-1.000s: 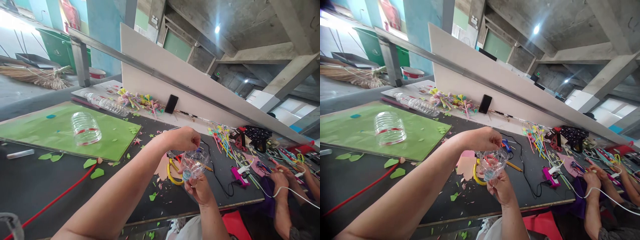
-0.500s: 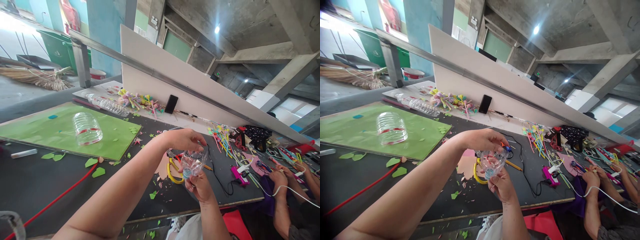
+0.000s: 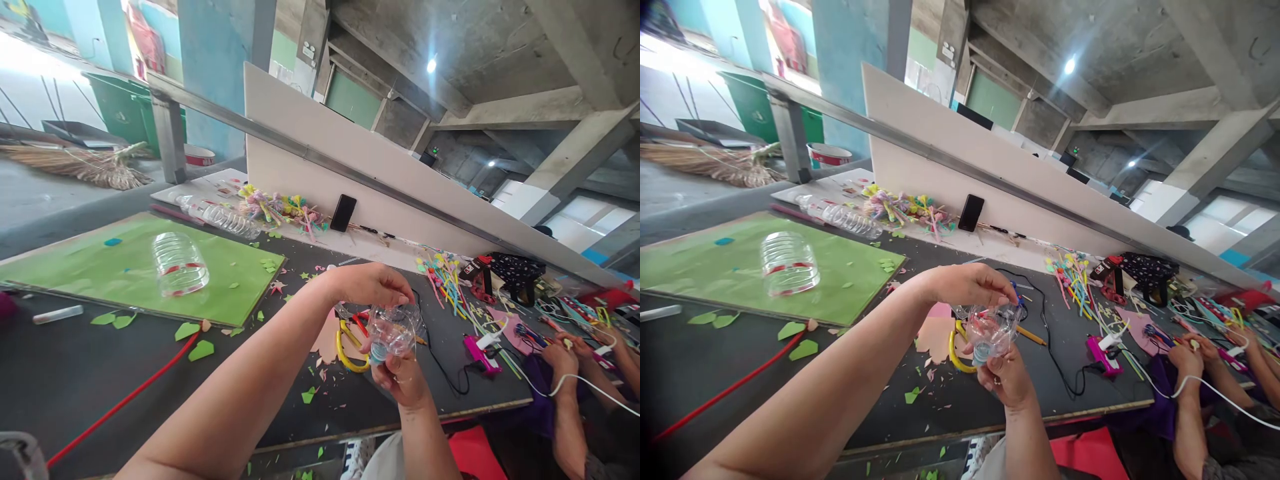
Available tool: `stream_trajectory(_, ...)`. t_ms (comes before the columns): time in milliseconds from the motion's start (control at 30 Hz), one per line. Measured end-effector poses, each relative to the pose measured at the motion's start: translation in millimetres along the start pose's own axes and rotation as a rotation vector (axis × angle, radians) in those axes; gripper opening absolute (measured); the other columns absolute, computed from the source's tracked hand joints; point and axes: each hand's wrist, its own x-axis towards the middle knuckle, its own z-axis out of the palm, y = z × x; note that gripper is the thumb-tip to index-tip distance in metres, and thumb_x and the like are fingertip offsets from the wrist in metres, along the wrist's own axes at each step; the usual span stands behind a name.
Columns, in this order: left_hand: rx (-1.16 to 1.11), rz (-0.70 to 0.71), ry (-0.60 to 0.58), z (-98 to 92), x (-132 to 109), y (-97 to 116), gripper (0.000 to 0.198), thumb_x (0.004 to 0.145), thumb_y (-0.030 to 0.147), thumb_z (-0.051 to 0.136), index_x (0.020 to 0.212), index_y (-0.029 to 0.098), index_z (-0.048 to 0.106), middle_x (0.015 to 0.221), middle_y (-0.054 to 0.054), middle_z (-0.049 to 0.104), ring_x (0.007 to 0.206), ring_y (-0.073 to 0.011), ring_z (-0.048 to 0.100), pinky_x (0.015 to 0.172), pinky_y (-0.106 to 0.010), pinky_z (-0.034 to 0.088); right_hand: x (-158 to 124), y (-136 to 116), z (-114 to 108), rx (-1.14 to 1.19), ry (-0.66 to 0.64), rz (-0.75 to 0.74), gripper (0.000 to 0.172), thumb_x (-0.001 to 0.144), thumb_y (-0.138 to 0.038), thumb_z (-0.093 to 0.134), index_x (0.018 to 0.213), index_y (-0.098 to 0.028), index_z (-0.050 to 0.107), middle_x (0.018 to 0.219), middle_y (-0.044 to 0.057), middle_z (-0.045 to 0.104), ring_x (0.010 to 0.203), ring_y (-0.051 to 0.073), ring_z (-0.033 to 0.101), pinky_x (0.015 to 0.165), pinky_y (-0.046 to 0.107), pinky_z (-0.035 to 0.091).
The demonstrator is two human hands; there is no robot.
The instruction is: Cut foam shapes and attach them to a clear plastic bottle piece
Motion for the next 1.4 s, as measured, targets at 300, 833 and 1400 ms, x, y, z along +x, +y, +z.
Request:
stream_trajectory(300,-0.233,0.102,-0.169,-1.0,5,-16,0.046,0.081,0.047,0.067,0.118,0.02,0.065,0.086,-0.003,0.065,0.08,-0.0142,0.059,0.076,-0.027,0.047,0,0,-5,0.002,-0.022,0.012,0.052,0.067,-0.049,0.081,0.107,-0.019,0.065,0.079,0.005,0.072,0.034,0.002,0.033,0.036,0.019,0.023)
stream_trajectory(833,-0.056,0.032,-0.078,-1.3,4,-18,0.052,0.072,0.013,0.063,0.123,0.022,0.063,0.082,0.001,0.057,0.072,-0.0101,0.052,0.062,-0.02,0.041,0,1,-9,-0.005,-0.023,0.038,0.066,0.068,-0.05,0.08,0.123,-0.022,0.058,0.086,0.007,0.071,0.042,0.006,0.041,0.04,0.021,0.027)
stream_trajectory(1400,-0.37,0.106,0.067,21.7,26,-31,0.05,0.076,0.012,0.059,0.126,0.02,0.058,0.083,0.001,0.055,0.072,-0.0096,0.052,0.067,-0.024,0.042,-2,-1,-10,0.085,-0.022,-0.03,0.06,0.069,-0.051,0.079,0.119,-0.024,0.058,0.087,0.004,0.069,0.042,0.008,0.05,0.043,0.024,0.031)
